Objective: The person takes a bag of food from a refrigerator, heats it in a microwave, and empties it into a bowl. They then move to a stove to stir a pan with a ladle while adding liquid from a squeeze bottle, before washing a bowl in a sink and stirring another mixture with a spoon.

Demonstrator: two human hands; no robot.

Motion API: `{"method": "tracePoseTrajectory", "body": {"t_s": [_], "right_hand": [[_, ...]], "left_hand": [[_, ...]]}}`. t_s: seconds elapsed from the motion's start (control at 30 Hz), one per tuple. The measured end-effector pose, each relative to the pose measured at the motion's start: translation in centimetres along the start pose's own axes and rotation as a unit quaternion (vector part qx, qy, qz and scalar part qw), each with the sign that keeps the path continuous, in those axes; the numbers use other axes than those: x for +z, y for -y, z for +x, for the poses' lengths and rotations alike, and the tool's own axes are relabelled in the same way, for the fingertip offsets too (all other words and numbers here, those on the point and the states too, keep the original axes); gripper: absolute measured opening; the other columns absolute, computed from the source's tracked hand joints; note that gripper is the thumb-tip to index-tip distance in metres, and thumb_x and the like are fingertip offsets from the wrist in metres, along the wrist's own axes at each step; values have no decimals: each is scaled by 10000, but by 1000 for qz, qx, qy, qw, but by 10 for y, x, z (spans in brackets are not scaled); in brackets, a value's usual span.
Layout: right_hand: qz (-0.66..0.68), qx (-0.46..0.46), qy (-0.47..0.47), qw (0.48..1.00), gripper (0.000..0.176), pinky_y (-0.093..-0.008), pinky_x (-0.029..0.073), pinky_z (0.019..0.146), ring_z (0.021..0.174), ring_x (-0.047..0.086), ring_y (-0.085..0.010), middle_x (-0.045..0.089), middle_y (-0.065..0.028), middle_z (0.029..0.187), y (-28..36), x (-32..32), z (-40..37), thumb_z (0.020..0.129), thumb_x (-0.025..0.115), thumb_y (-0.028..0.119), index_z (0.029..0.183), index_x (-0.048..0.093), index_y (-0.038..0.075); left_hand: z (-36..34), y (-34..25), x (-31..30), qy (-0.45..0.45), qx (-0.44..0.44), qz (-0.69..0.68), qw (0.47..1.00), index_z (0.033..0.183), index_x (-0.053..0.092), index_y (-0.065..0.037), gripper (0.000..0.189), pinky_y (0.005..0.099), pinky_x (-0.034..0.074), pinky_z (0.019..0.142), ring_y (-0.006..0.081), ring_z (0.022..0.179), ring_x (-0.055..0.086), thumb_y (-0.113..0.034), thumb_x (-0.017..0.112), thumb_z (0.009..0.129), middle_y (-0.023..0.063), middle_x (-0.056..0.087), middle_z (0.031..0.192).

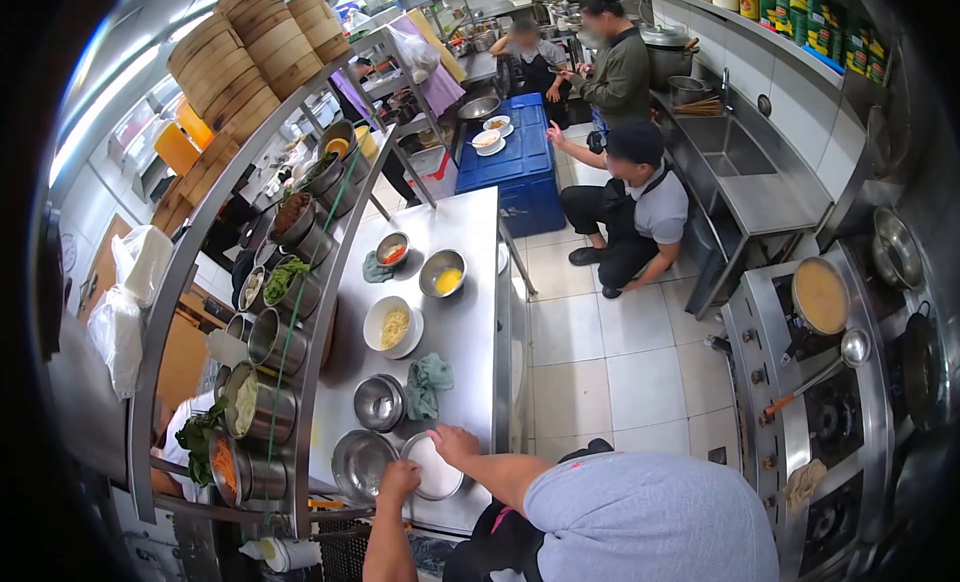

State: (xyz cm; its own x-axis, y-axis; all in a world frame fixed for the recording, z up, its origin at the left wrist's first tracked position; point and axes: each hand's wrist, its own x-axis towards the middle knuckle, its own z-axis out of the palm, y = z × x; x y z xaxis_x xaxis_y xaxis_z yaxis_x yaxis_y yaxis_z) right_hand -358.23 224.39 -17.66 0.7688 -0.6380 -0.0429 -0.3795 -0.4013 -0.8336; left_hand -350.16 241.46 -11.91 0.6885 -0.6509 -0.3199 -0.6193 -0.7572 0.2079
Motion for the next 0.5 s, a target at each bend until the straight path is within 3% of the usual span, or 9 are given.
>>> {"method": "tracePoseTrajectory", "body": {"t_s": [0.3,0.47,0.5], "right_hand": [[-3,3,-6,1000,425,-542,538,687,803,687,-431,706,-182,803,0,1,0,954,573,531,892,668,122],[-3,1,28,1000,444,-554,528,751,877,674,-431,708,-214,903,0,0,1,981,521,525,938,658,105],[6,9,45,999,464,-569,514,783,909,660,-442,705,-227,949,-2,2,2,992,484,535,970,654,103]], "left_hand": [[-21,-17,12,-40,-15,-45,998,988,781,-141,271,503,549,854,426,918,680,-163,585,803,219,708,979],[-34,-51,16,-14,-84,-48,995,1020,759,-119,275,520,521,898,441,993,656,-262,561,893,216,698,1037],[-35,-41,32,-50,-68,-69,994,1010,759,-121,271,519,524,893,444,989,656,-271,562,900,223,694,1037]]}}
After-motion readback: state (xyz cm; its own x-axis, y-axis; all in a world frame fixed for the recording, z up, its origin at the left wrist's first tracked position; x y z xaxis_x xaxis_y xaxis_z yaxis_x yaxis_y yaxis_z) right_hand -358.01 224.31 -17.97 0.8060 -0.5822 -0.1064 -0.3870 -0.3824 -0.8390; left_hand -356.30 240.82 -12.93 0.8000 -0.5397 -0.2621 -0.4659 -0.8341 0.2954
